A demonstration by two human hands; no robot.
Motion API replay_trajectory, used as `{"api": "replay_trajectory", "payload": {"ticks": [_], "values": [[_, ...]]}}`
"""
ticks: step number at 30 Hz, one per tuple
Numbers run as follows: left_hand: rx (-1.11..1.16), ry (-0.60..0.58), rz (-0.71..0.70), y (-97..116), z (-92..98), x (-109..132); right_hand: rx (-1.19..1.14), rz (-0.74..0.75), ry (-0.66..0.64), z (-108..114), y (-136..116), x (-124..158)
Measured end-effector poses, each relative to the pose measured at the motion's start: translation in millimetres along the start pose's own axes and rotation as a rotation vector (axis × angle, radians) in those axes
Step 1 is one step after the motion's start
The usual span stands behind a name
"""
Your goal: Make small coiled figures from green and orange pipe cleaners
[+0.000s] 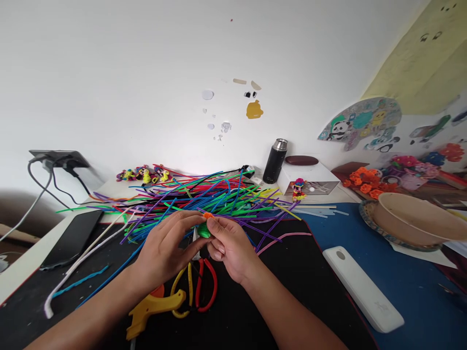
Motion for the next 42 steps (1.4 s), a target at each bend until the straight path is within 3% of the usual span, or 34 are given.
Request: {"api": "replay_trajectory", "payload": {"ticks": [8, 11, 14, 18, 21, 27, 34, 42], "values": [[-0.031, -0.010, 0.008, -3.6, -0.1, 3.7, 0.008, -0.013, -0.022, 0.5, 4.7, -0.6], [0.012, 0.013, 0.070, -4.8, 1.6, 2.5, -0.001, -0.026, -0.055, -0.2, 8.4, 0.0], [0.104, 0.022, 0.288, -12.8, 2.5, 1.4, 0.030, -0.019, -0.107, -3.2, 7.3, 2.7], [0.419, 0.058, 0.728, -30.1, 1.5, 3.8, 0.069, -0.002, -0.160, -7.3, 1.8, 4.8], [0.621, 0.120, 0.896, -35.8, 1.4, 3.8, 0.043, 0.019, -0.108, -5.1, -2.1, 2.3], [0.704, 0.107, 0.933, -37.4, -1.4, 4.5, 0.078, 0.076, 0.033, 2.5, -7.6, -0.3], [0.606, 0.024, 0.908, -42.2, -4.7, 6.5, 0.250, 0.233, 0.119, 4.7, -14.6, 2.0], [0.578, -0.149, 0.908, -39.9, -7.9, 4.6, 0.417, 0.377, 0.179, 6.5, -24.0, 7.6]]}}
Point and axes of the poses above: each hand's wrist, its own x-axis away from the middle knuckle, its own z-axis out of the back of the hand, y = z × x, the point moved 5 cm from there along -x, towards the middle knuckle, and after that the axes turned 6 degrees about y, right-handed, at the moved point
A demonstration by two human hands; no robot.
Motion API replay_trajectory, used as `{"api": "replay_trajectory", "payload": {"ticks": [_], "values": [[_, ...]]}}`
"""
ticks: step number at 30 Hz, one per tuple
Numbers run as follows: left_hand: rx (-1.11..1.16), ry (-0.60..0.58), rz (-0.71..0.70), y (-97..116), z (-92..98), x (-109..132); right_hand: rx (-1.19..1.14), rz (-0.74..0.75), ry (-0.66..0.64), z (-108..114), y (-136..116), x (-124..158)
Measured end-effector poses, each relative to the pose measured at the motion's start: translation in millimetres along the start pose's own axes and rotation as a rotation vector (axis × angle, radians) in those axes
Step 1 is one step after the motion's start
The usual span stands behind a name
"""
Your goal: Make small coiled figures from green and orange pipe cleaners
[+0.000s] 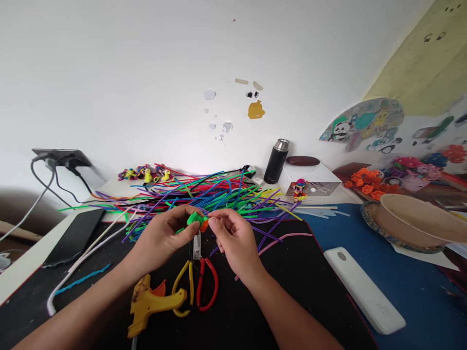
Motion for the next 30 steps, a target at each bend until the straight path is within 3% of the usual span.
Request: {"api": "replay_trajectory", "payload": {"ticks": [13, 30], "values": [[-0.002, -0.087, -0.018, 5.1, -5.7, 0.7, 0.155, 0.081, 0.011, -0.2, -4.7, 0.6], [0.299, -0.086, 0.176, -14.7, -7.2, -4.5, 0.120, 0.040, 0.040, 3.1, -3.3, 1.1]]}}
Point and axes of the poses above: each hand's wrist, its own x-axis away from the middle knuckle, its own z-axis out of the back of the hand, y = z × x, the point moved 5 cm from there along -x, towards the middle knuckle, and after that the axes turned 6 degrees about y, right-handed, at the moved point
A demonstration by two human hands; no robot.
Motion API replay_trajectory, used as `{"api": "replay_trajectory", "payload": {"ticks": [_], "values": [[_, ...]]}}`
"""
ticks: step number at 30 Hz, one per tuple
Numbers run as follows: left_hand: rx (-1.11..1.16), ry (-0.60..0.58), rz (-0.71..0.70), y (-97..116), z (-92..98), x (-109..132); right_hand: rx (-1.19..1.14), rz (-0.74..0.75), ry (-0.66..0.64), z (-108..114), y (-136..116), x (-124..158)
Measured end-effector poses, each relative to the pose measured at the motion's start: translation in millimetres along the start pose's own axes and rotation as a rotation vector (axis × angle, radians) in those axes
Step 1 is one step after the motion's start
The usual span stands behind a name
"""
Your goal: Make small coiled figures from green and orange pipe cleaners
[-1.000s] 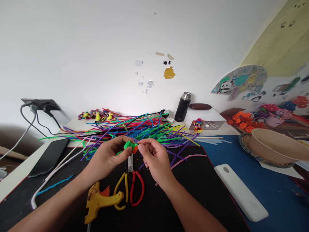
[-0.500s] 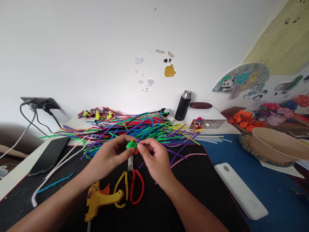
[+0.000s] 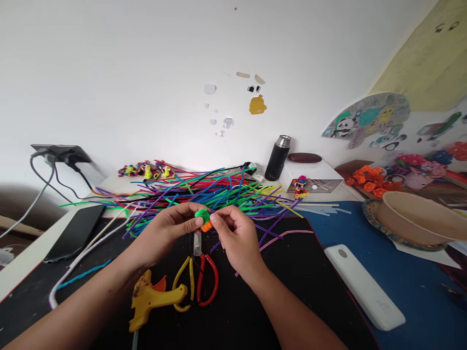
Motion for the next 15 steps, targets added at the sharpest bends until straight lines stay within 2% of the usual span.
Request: {"api": "replay_trajectory", "payload": {"ticks": [5, 15], "values": [[0.118, 0.029, 0.072, -6.1, -0.7, -1.3, -0.086, -0.050, -0.013, 0.0, 2.3, -1.4], [0.264, 0.009, 0.170, -11.4, -7.4, 0.7, -0.217, -0.101, -0.025, -2.0, 0.6, -3.8]]}}
Point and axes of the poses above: each hand's wrist, its own x-axis away from the middle knuckle, its own z-axis out of the back of the hand, y = z × x, the point moved 5 cm from there along -x, towards the middle knuckle, and after that the axes turned 6 degrees about y, right-handed, at the moved point
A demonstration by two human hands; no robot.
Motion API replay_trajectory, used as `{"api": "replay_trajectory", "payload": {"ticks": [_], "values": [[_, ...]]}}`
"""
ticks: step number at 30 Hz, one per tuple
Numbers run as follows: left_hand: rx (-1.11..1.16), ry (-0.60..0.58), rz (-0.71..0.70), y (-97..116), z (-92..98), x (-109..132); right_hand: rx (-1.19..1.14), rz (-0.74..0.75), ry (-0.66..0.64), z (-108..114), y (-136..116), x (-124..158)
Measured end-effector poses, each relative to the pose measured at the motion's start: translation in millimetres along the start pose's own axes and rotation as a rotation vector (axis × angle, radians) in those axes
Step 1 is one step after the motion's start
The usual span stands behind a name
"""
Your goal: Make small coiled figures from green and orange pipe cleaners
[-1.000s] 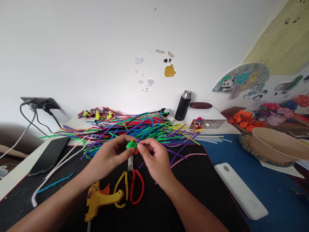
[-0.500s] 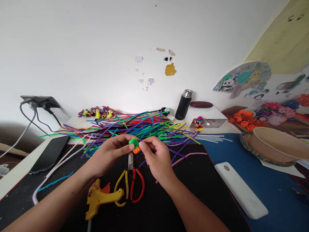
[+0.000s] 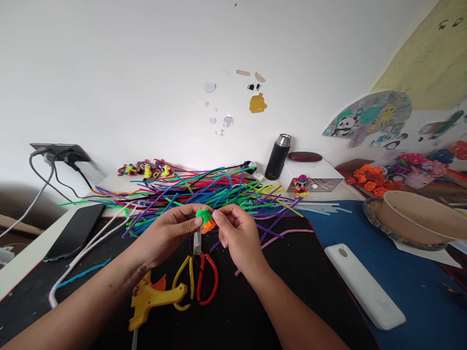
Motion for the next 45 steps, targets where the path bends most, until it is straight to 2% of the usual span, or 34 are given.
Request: {"api": "replay_trajectory", "payload": {"ticks": [16, 20, 26, 29, 31, 35, 39, 45], "values": [[-0.028, 0.026, -0.060, -1.3, 8.0, -2.5, -0.092, -0.018, 0.008, -0.9, 8.1, -3.2], [-0.052, 0.019, -0.101, 5.7, 9.6, -3.0, -0.090, -0.024, 0.001, 0.1, 9.4, -4.0], [0.021, 0.101, -0.157, 20.9, 26.0, -11.7, 0.032, 0.026, -0.003, 4.2, 4.5, -1.3], [0.071, 0.139, -0.179, 26.7, 34.2, -16.9, 0.288, 0.188, -0.124, -5.1, -0.8, 9.8], [0.092, 0.156, -0.186, 29.2, 37.7, -19.3, 0.490, 0.299, -0.291, -18.1, 3.2, 21.4], [0.108, 0.133, -0.217, 33.0, 37.9, -22.2, 0.938, 0.577, -0.643, -45.2, 27.5, 47.8], [0.104, 0.113, -0.226, 35.0, 36.7, -23.2, 1.153, 0.630, -0.881, -59.9, 54.1, 63.4], [0.127, 0.097, -0.229, 39.1, 39.6, -21.3, 1.320, 0.634, -0.966, -75.3, 71.7, 72.0]]}}
Point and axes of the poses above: each hand's wrist, its own x-axis away from the middle knuckle, its own z-axis out of the back of the hand, y = z × x, the point moved 5 cm from there along -x, towards the middle knuckle, and after that the axes turned 6 degrees about y, right-handed, at the moved point
